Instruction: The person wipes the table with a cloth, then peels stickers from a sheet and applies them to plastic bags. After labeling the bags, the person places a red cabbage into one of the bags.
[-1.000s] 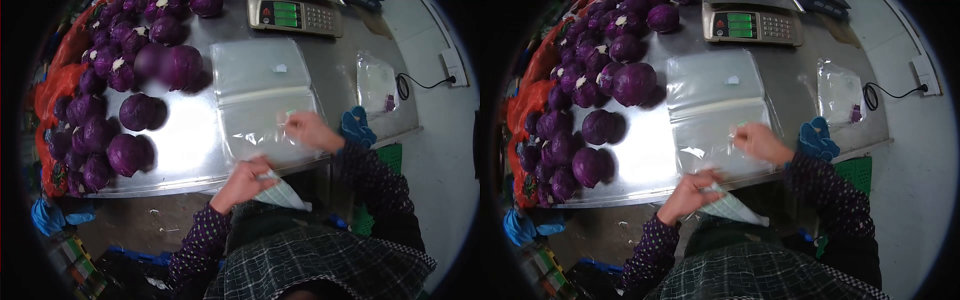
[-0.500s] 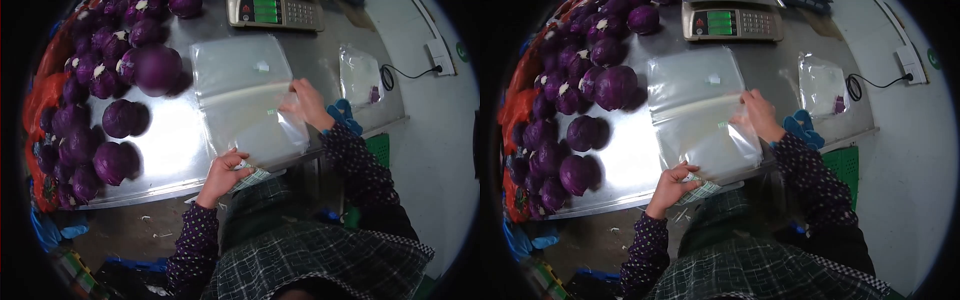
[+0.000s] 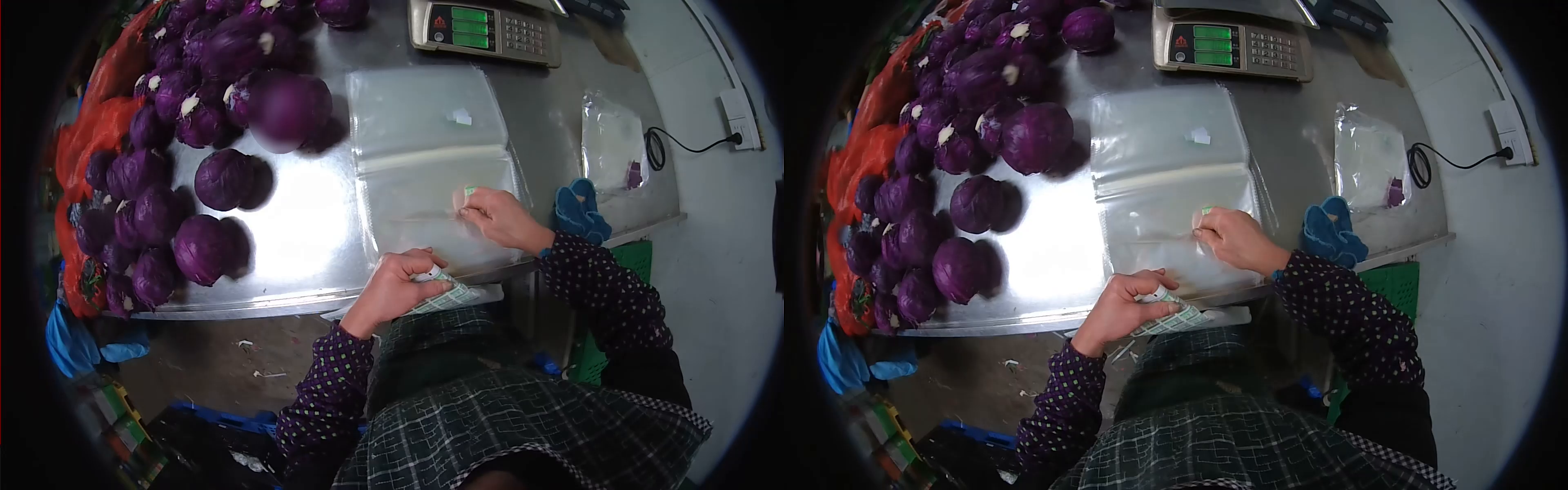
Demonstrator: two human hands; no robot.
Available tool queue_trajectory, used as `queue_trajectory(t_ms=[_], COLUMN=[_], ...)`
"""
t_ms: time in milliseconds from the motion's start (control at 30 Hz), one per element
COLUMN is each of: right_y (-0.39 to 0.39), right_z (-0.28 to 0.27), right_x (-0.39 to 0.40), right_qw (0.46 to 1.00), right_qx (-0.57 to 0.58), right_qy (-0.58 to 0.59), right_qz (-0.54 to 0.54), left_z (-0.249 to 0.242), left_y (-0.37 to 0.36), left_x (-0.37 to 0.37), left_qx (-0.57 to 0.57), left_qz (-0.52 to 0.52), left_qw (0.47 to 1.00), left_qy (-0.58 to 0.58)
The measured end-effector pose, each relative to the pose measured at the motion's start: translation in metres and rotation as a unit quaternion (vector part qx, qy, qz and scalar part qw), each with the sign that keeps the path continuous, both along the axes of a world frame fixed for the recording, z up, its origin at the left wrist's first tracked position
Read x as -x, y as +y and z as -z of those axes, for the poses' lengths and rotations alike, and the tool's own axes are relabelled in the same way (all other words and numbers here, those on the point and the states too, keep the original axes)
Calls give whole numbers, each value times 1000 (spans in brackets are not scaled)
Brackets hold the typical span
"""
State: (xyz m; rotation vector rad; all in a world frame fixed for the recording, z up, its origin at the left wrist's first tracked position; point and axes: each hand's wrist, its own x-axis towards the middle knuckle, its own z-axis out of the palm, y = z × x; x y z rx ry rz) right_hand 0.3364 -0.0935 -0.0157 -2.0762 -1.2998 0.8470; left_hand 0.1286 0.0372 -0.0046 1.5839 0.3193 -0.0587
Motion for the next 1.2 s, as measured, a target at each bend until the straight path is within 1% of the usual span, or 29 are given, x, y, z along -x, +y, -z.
queue_trajectory(t_ms=[67, 133, 200, 267, 300, 367, 433, 467, 500, 533, 567, 633, 667, 700, 733, 767, 800, 833, 900, 933, 967, 1000, 1033, 1100, 1133, 1167, 1200], right_y=[4, 4, 7, 14, 17, 18, 32, 46, 35, 21, 12, 17, 15, 10, 11, 12, 12, 14, 19, 18, 12, 4, -5, -16, -21, -21, -17], right_z=[-4, 0, 0, -8, -7, -4, -20, -68, -68, -69, -73, -82, -70, -50, -34, -19, -5, 10, 30, 28, 23, 20, 19, 6, 11, 20, 21], right_x=[1, -1, -5, -10, -13, -16, -51, -73, -70, -66, -64, -69, -55, -37, -32, -28, -25, -24, -25, -35, -47, -51, -45, -40, -12, 15, 19], right_qw=[1000, 1000, 999, 989, 990, 996, 997, 969, 966, 961, 953, 931, 938, 941, 943, 947, 950, 949, 979, 977, 970, 946, 948, 953, 955, 958, 957], right_qx=[21, 28, 35, 138, 135, 78, 14, -104, -95, -111, -135, -192, -139, -84, -82, -94, -106, -104, -83, -86, -124, -156, -156, -122, -114, -109, -119], right_qy=[-9, -2, 3, 45, 42, -6, -29, -38, -42, 23, 82, 194, 220, 249, 249, 225, 203, 206, 12, 17, -112, -238, -233, -279, -271, -259, -258], right_qz=[14, 9, 4, 8, 6, -33, 70, 222, 237, 250, 259, 241, 229, 214, 205, 207, 213, 214, 188, 195, 177, 153, 152, 5, -30, -58, -56], left_z=[10, 21, 18, 16, 19, 18, 15, 16, 17, 17, 12, -9, -21, -21, -20, -19, -10, -7, 28, 27, 24, 22, 23, 28, 22, 7, -8], left_y=[1, 4, 4, 4, 5, 4, 3, 5, 6, 3, -5, -13, -13, -15, -12, -6, 0, 7, 11, 11, 11, 9, 7, 8, 7, 9, 12], left_x=[1, 2, 1, 2, 1, 3, 1, 0, 4, 7, 10, 13, 14, 14, 8, 1, -5, -12, -9, -11, -11, -6, 2, -3, -3, 0, 4], left_qx=[9, 23, 33, 44, 46, 47, 10, 12, 37, 60, 61, 18, 70, 78, 45, 8, 13, 11, 3, -2, -9, -11, -11, -4, -6, 30, 64], left_qz=[-15, -55, -49, -48, -34, -15, -22, -11, -19, -23, -7, 6, 66, 56, 48, 44, -8, -18, 1, 7, 1, -10, -12, -25, -30, -8, 12], left_qw=[1000, 997, 996, 995, 996, 996, 994, 994, 989, 981, 982, 1000, 995, 995, 998, 999, 1000, 1000, 999, 998, 998, 998, 998, 998, 998, 997, 995], left_qy=[8, 52, 65, 78, 74, 72, 109, 105, 144, 183, 178, -14, 7, 8, 0, -7, -6, 7, 52, 56, 58, 61, 66, 55, 49, 64, 81])
